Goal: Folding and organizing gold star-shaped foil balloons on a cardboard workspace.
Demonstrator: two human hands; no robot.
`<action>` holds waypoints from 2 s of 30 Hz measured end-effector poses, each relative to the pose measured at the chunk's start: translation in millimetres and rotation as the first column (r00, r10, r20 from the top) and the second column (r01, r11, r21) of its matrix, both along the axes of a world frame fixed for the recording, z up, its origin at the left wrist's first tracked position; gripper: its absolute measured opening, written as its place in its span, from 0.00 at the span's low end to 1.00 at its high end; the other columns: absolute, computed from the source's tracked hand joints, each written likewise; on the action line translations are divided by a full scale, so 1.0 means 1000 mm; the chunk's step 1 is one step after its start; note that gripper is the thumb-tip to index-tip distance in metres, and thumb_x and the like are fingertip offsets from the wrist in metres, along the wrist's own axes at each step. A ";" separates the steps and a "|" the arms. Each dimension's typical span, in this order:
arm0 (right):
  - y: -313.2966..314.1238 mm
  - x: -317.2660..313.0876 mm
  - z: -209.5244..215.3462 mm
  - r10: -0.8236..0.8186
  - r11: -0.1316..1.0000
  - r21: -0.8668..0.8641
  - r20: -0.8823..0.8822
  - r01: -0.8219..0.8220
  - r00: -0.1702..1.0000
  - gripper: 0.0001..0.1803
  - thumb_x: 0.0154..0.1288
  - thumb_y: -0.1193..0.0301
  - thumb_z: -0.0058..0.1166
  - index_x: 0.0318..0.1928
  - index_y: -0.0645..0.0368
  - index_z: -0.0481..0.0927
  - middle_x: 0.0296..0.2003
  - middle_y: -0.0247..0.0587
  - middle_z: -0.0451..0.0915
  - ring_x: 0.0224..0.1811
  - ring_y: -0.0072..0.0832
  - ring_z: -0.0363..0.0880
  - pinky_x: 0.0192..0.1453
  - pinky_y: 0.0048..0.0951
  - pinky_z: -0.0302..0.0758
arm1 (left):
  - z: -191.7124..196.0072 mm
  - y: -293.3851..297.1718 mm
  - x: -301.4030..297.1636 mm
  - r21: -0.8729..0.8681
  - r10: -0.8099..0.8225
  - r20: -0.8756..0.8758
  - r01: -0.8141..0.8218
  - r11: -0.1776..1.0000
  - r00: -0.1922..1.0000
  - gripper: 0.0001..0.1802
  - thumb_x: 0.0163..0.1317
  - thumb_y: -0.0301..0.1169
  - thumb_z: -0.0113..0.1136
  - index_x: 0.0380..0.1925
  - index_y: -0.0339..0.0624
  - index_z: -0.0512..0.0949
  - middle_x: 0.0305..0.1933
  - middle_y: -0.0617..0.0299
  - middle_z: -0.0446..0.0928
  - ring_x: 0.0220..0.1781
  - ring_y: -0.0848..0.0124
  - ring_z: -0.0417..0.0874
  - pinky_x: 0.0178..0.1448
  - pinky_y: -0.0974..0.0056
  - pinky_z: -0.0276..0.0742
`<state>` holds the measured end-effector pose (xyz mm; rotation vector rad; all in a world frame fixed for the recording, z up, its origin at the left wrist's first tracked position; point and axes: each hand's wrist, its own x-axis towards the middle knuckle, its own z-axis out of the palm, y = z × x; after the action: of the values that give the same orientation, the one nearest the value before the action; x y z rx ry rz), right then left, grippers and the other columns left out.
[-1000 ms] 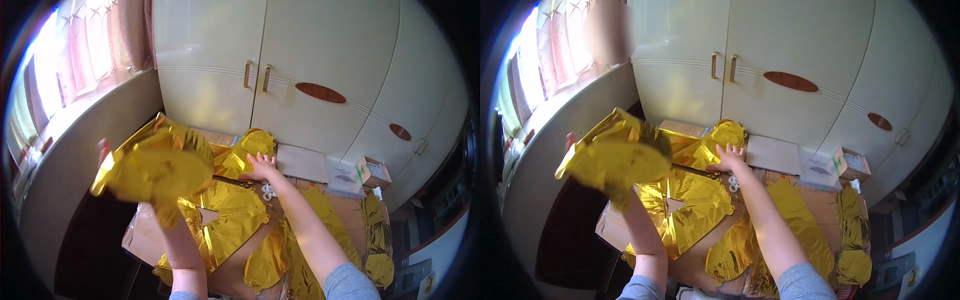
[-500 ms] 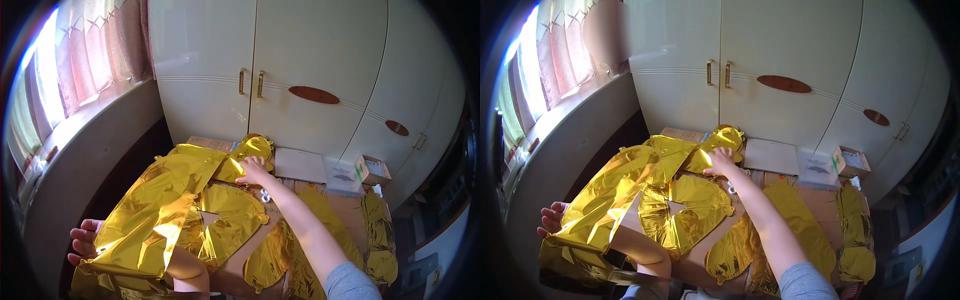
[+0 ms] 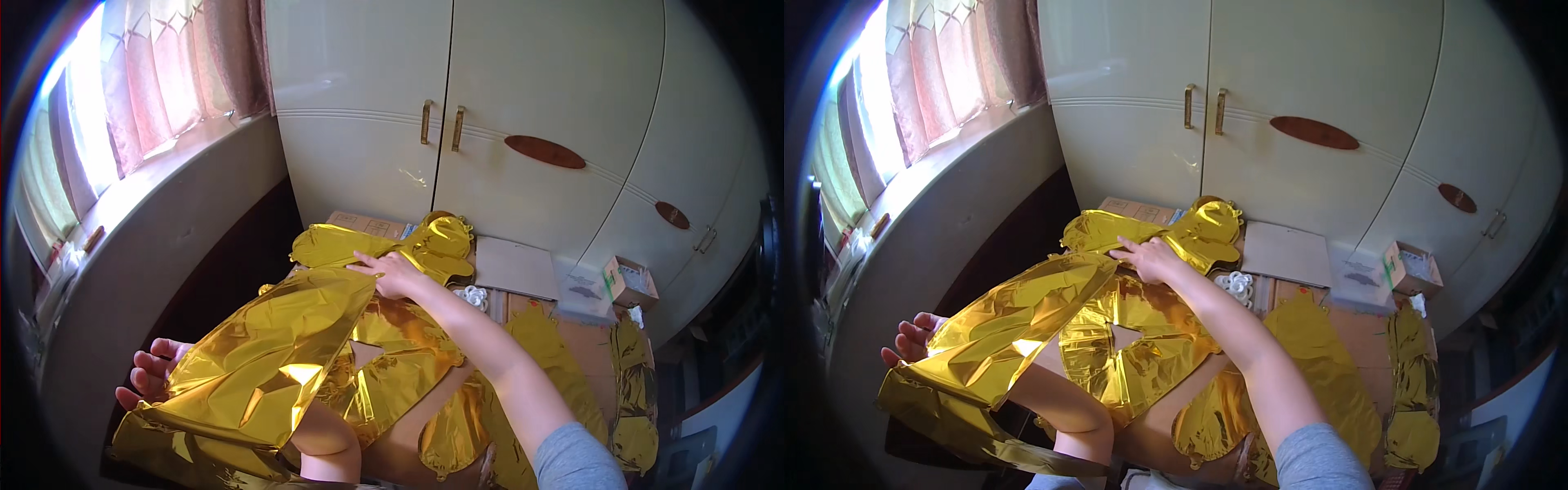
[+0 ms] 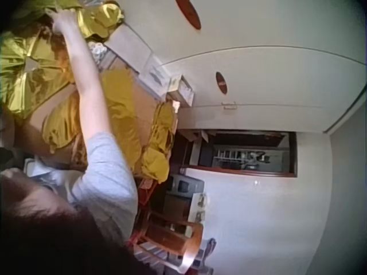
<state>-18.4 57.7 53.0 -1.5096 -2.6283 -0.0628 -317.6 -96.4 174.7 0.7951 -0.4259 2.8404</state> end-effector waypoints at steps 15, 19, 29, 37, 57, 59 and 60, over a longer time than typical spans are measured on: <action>0.100 -0.009 -0.010 -0.098 0.994 -0.079 -0.406 0.072 0.908 0.24 0.62 0.72 0.46 0.60 0.45 0.73 0.69 0.52 0.53 0.64 0.43 0.67 0.67 0.36 0.65 | 0.003 0.015 0.002 -0.077 -0.074 -0.043 0.071 0.995 0.996 0.21 0.66 0.43 0.48 0.51 0.41 0.72 0.36 0.54 0.81 0.42 0.58 0.83 0.50 0.52 0.76; 0.080 0.009 -0.011 -0.213 0.976 -0.153 -0.516 0.155 0.830 0.23 0.64 0.71 0.46 0.60 0.46 0.71 0.70 0.50 0.49 0.63 0.43 0.68 0.64 0.34 0.67 | -0.013 0.027 0.012 -0.043 -0.173 -0.239 0.167 0.985 0.956 0.24 0.67 0.41 0.46 0.57 0.34 0.65 0.44 0.48 0.79 0.48 0.56 0.80 0.55 0.53 0.75; -0.180 0.046 0.053 -0.442 0.808 -0.337 -0.889 -0.483 -0.120 0.31 0.68 0.47 0.44 0.60 0.57 0.64 0.52 0.37 0.71 0.53 0.27 0.71 0.57 0.29 0.68 | 0.019 0.057 0.123 -0.331 -0.008 -0.585 -0.230 0.915 0.811 0.14 0.57 0.31 0.56 0.42 0.37 0.73 0.39 0.53 0.80 0.40 0.60 0.78 0.49 0.57 0.73; -0.353 0.066 0.028 -0.576 0.616 0.159 -0.577 -0.772 -0.579 0.37 0.59 0.45 0.56 0.62 0.52 0.64 0.54 0.39 0.72 0.54 0.28 0.73 0.57 0.36 0.72 | 0.040 -0.017 0.243 0.006 0.262 -0.861 -0.505 0.863 0.437 0.09 0.43 0.22 0.63 0.29 0.40 0.79 0.36 0.59 0.79 0.41 0.60 0.76 0.52 0.58 0.67; -0.559 0.182 0.016 -0.287 0.838 -0.497 -0.753 0.225 -0.591 0.10 0.68 0.74 0.49 0.47 0.65 0.76 0.40 0.35 0.80 0.40 0.18 0.78 0.46 0.21 0.74 | 0.014 -0.136 0.289 0.436 0.427 -0.898 -0.094 0.895 -0.106 0.14 0.44 0.28 0.62 0.34 0.55 0.81 0.44 0.67 0.76 0.47 0.66 0.73 0.49 0.60 0.67; -0.571 0.177 -0.008 -0.413 0.765 -0.574 -0.785 0.292 -0.463 0.10 0.68 0.74 0.49 0.47 0.66 0.75 0.38 0.33 0.80 0.38 0.16 0.77 0.43 0.19 0.74 | -0.026 -0.142 0.273 0.476 0.457 -0.860 -0.032 0.879 -0.226 0.13 0.46 0.31 0.61 0.36 0.54 0.80 0.46 0.68 0.76 0.50 0.69 0.73 0.50 0.60 0.67; -0.574 0.175 -0.020 -0.496 0.723 -0.594 -0.802 0.353 -0.333 0.10 0.68 0.74 0.49 0.47 0.66 0.75 0.37 0.32 0.79 0.37 0.15 0.76 0.42 0.18 0.73 | -0.048 -0.140 0.265 0.504 0.475 -0.825 -0.019 0.863 -0.305 0.13 0.46 0.33 0.61 0.36 0.53 0.79 0.47 0.68 0.76 0.51 0.70 0.73 0.50 0.60 0.67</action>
<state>156.3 -516.4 32.5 -1.4266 -0.6313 0.8532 -53.0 -236.8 126.2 3.1098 -0.3330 1.1056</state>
